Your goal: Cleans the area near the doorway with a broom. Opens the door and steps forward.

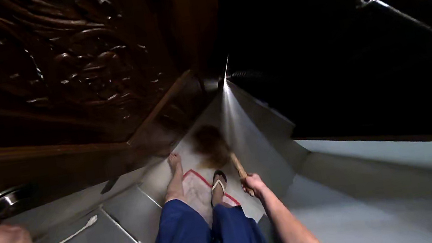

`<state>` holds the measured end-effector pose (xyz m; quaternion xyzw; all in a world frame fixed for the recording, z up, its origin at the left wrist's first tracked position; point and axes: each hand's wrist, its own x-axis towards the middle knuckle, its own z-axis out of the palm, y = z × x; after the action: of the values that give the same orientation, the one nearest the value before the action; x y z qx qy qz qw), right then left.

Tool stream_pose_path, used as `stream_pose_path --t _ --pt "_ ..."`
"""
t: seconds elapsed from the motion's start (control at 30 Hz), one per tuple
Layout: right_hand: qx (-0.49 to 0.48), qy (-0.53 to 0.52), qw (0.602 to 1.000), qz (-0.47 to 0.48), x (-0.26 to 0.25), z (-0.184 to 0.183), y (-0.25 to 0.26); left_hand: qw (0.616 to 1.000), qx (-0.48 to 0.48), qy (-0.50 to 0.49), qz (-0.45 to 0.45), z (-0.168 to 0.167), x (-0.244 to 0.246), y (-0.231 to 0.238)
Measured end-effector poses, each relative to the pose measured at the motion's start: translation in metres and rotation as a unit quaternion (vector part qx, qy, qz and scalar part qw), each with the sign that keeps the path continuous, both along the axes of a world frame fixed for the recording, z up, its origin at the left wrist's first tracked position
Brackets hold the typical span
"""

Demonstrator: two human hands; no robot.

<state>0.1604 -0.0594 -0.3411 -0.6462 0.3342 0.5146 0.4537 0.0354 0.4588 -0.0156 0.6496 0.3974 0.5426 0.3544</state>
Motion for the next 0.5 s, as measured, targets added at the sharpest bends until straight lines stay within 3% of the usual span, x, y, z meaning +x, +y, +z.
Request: stream_pose_path --t 0.07,0.17,0.23,0.3,0.37,0.43,0.5 --pt "-0.018 -0.047 0.999 -0.003 0.011 -0.002 0.000 0.997 -0.023 0.058 -0.043 -0.014 -0.027 -0.015" --pt "0.010 -0.089 0.996 0.018 -0.004 0.020 0.001 0.951 -0.127 0.274 -0.065 -0.059 -0.090 -0.054" --pt "0.069 -0.097 0.993 0.018 -0.034 0.062 0.003 0.878 -0.193 0.425 -0.109 -0.085 -0.135 -0.098" --pt "0.125 -0.054 0.991 -0.014 -0.066 0.109 0.003 0.771 -0.233 0.570 -0.159 -0.109 -0.178 -0.133" --pt "0.169 0.003 0.984 -0.057 -0.092 0.128 -0.003 0.662 -0.235 0.687 -0.183 -0.136 -0.202 -0.162" --pt "0.186 0.038 0.978 -0.090 -0.097 0.107 -0.009 0.589 -0.222 0.743 -0.227 -0.154 -0.198 -0.182" --pt "0.174 0.052 0.978 -0.103 -0.074 0.063 -0.010 0.570 -0.181 0.748 -0.289 -0.178 -0.186 -0.180"
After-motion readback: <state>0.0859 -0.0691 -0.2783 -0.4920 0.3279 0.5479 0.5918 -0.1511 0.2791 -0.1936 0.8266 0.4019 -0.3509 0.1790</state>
